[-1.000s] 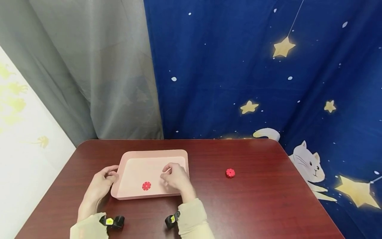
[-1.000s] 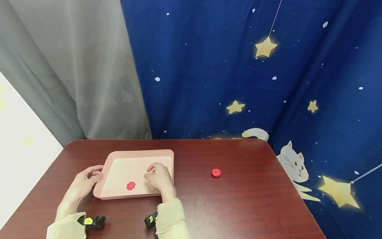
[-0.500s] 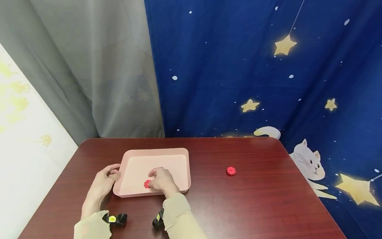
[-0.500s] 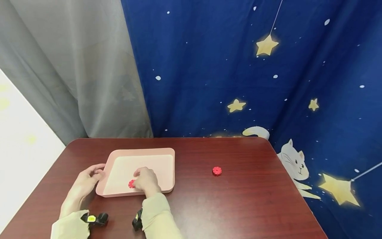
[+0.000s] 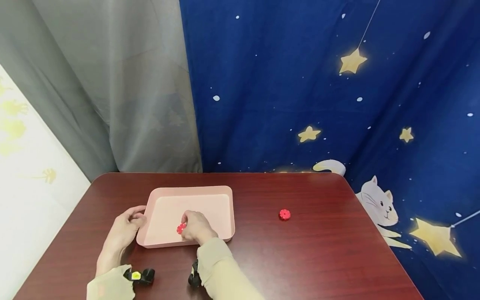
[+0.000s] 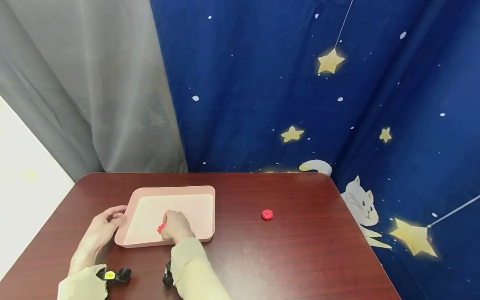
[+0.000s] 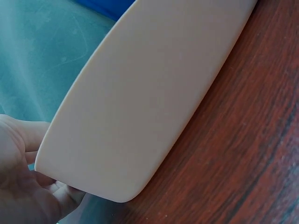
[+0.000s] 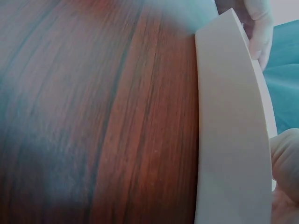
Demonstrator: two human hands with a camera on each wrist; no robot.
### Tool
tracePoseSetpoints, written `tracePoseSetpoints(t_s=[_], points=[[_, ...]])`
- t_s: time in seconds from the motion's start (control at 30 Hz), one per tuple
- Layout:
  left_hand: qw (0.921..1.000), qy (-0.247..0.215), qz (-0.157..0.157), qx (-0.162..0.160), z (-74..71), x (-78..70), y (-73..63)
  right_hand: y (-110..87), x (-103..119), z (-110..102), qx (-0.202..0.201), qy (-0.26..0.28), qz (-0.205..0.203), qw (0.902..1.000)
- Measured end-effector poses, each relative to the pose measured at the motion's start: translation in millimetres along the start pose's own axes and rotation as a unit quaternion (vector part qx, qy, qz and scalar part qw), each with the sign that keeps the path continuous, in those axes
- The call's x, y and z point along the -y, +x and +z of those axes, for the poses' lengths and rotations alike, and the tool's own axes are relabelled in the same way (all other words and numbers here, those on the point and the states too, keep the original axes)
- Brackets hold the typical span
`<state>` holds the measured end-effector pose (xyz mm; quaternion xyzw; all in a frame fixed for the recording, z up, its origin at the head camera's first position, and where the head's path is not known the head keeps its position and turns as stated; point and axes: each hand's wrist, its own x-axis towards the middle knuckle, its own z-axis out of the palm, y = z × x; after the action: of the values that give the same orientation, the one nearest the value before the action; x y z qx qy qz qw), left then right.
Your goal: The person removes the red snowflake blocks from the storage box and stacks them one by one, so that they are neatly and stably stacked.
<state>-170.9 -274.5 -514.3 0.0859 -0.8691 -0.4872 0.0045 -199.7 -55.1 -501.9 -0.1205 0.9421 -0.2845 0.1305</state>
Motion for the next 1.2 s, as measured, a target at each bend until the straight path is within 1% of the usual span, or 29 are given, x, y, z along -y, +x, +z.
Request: tracePoseSetpoints(t_s=[0.2,0.27,0.4,0.5,0.67,0.8,1.0,1.13,1.2], points=[[0.9999,0.005,0.006,-0.011,-0.6,0.9,0.0,1.0,4,-5,0.008,0.006,0.004,0.9999],[0.9999,0.005,0.007,-0.012,-0.6,1.0,-0.7,1.1,4,-6,0.009,0.014,0.02,0.9997],[0.9999,0.004,0.007,-0.011,-0.5,1.1,-0.9,2.3,5,-6,-0.002,0.019,0.051,0.9985],[0.9999,0.005,0.004,-0.01,-0.1,1.2,-0.5,4.8,5,-5,-0.007,0.003,0.065,0.9978],[0.9999,-0.001,0.003,-0.011,3.2,3.0,-0.7,6.7,4,-4,0.003,-0.012,0.084,0.9964],[1.0,-0.005,0.002,-0.008,3.9,3.0,-1.5,7.7,3,-4,0.001,-0.004,0.093,0.9957],[1.0,-0.005,0.0,-0.006,2.4,1.0,0.0,12.0,1,-2,-0.028,0.0,0.107,0.9939],[1.0,0.0,-0.002,-0.008,1.9,0.5,-0.8,11.9,0,-2,-0.029,-0.002,0.109,0.9936],[1.0,0.0,-0.002,-0.007,1.8,-0.1,-1.1,11.7,-1,-3,-0.031,0.002,0.103,0.9942]])
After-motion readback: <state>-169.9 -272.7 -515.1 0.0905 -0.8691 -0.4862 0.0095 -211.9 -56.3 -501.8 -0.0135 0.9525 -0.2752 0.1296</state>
